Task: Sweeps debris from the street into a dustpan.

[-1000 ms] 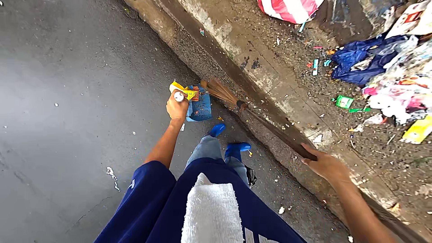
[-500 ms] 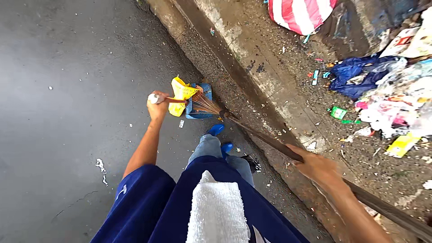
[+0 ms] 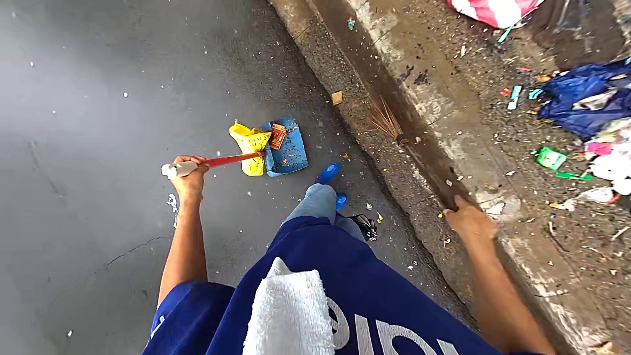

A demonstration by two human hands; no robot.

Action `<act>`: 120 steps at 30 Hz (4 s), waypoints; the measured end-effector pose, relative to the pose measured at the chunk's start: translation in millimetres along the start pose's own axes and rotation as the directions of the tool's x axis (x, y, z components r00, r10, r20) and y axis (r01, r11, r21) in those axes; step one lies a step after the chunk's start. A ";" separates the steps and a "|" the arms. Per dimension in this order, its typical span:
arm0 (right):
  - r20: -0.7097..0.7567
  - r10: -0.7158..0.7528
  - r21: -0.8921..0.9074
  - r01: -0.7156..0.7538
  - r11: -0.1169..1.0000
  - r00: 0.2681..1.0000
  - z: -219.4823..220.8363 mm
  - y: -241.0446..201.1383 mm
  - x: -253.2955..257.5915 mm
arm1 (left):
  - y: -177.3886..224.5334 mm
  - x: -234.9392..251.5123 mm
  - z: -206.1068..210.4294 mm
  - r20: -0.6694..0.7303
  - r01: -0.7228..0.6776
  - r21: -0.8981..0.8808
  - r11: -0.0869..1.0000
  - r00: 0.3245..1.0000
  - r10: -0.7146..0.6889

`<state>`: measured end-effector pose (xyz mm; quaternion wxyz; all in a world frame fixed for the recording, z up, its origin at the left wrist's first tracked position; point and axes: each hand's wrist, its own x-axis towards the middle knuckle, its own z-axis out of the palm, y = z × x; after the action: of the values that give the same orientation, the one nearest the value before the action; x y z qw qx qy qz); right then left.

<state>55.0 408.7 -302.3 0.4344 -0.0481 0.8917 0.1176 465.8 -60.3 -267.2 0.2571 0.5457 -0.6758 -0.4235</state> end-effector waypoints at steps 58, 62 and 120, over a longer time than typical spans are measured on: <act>0.209 -0.231 0.043 0.227 0.973 0.950 -135.2 -150.5 190.6 | 28.8 232.7 224.8 0.050 0.044 0.233 0.971 0.997 -0.057; 0.284 -0.210 0.162 0.169 0.972 0.935 -200.8 -80.0 163.5 | 24.1 233.6 224.6 0.056 0.068 0.218 0.974 0.995 -0.082; 0.186 0.057 0.138 -0.083 0.987 0.981 -144.7 -162.8 53.8 | 152.5 356.4 407.0 0.480 -0.202 0.578 0.790 0.868 -0.129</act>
<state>-58.1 215.6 -285.8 0.5116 0.0260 0.8559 0.0714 -40.1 -275.0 -385.1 -0.1069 0.4578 -0.8293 -0.3022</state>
